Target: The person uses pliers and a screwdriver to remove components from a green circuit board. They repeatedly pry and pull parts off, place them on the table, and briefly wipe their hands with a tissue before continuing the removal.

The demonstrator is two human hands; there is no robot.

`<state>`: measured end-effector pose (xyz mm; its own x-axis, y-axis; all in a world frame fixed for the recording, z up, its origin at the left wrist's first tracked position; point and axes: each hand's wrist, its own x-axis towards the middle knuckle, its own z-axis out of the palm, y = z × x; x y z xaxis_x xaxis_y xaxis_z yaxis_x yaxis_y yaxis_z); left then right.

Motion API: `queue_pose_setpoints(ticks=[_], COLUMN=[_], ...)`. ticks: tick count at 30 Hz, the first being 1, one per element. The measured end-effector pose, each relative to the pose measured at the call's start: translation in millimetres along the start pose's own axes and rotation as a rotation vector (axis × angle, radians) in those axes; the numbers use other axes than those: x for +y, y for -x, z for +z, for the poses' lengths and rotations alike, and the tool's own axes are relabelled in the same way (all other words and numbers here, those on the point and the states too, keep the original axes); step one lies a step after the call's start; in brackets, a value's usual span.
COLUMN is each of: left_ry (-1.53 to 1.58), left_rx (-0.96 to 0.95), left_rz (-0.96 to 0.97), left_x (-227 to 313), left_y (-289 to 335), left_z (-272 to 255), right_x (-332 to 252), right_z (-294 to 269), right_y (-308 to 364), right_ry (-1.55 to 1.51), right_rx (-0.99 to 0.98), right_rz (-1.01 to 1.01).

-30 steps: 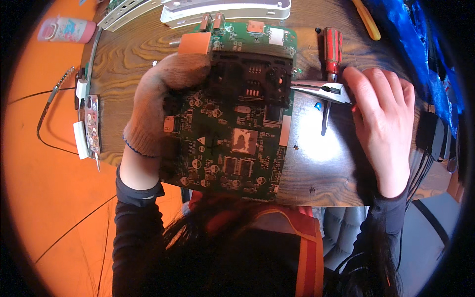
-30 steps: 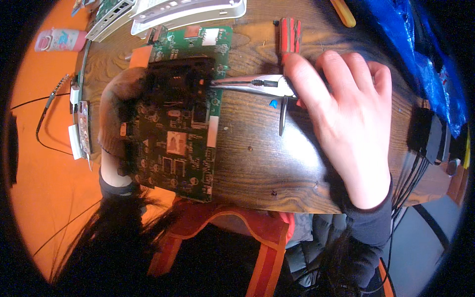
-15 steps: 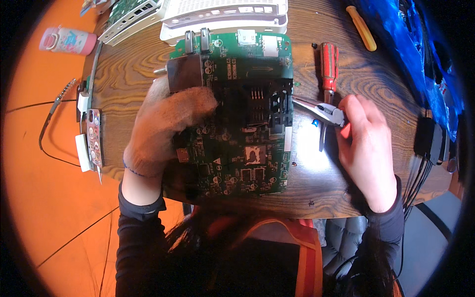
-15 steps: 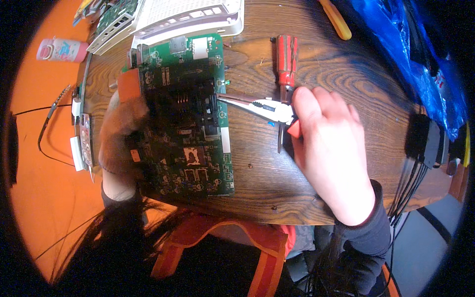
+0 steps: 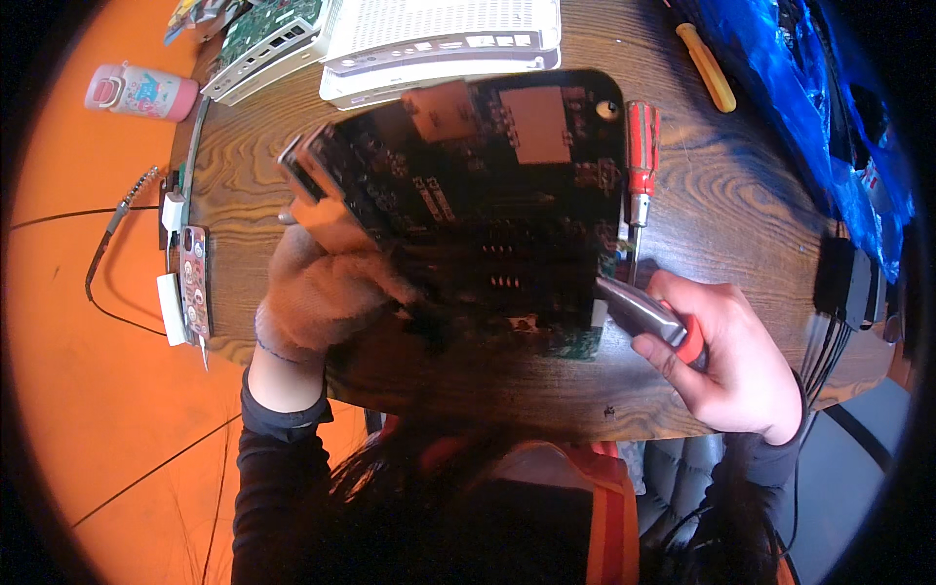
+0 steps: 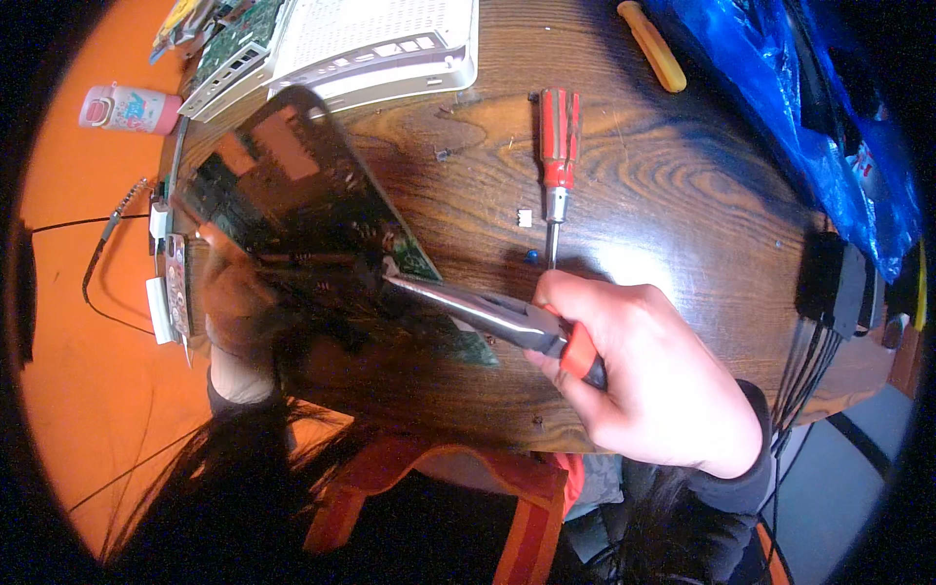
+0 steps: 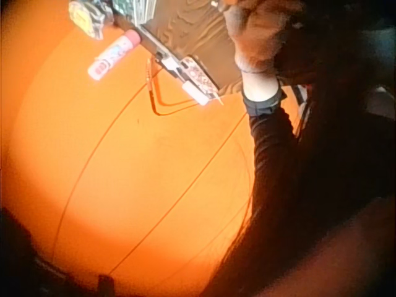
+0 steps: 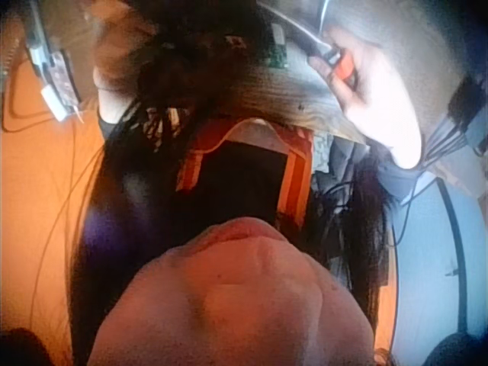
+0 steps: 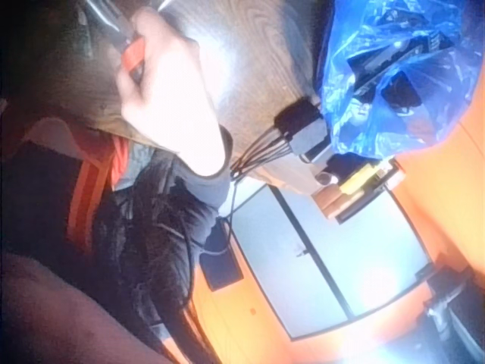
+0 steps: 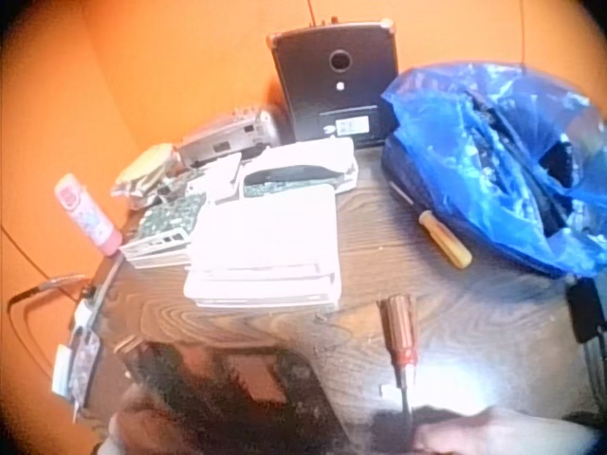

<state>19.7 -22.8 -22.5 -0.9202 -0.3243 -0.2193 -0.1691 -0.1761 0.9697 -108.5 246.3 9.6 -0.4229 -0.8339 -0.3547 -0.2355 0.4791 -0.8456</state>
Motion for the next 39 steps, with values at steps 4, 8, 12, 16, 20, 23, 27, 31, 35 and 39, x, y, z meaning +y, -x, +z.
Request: queue_pose_setpoints(ticks=[4,8,12,16,20,23,27,31,35,39], left_ry=[0.072,0.13,0.151,0.261,0.178,-0.08,-0.073,0.183,0.159,0.06], left_rx=[-0.06,-0.08,-0.09,-0.083,-0.13,-0.065,-0.033,-0.096,-0.191,-0.114], left_rz=[-0.042,-0.046,-0.066,-0.109,-0.1,-0.057,-0.066,-0.154,-0.135,-0.129], left_x=[3.3,5.9,6.5,5.9,4.4,3.1,2.6,5.0,4.9,1.3], left_y=[-4.1,-9.5,-10.9,-12.2,-15.6,-14.8,-11.6,-15.6,-19.8,-18.6], left_z=[3.4,8.0,12.8,14.8,12.2,11.5,15.0,19.7,21.8,15.5], right_x=[5.2,8.1,18.0,26.2,34.1,39.5,44.6,44.9,43.2,42.6], right_z=[-2.7,-11.0,-10.7,-6.9,-6.1,-4.6,-4.1,-3.8,-3.6,-2.4], right_y=[-0.8,7.2,-1.4,-7.0,-11.7,-15.5,-17.8,-17.1,-16.9,-19.0], right_ry=[0.027,0.021,0.303,0.495,0.513,0.597,0.794,0.929,1.075,1.123], right_rx=[0.146,0.481,0.655,0.772,0.813,0.846,0.874,0.921,0.929,0.971], right_rz=[-0.1,-0.047,-0.109,-0.084,-0.034,-0.133,-0.173,-0.143,-0.089,-0.066])
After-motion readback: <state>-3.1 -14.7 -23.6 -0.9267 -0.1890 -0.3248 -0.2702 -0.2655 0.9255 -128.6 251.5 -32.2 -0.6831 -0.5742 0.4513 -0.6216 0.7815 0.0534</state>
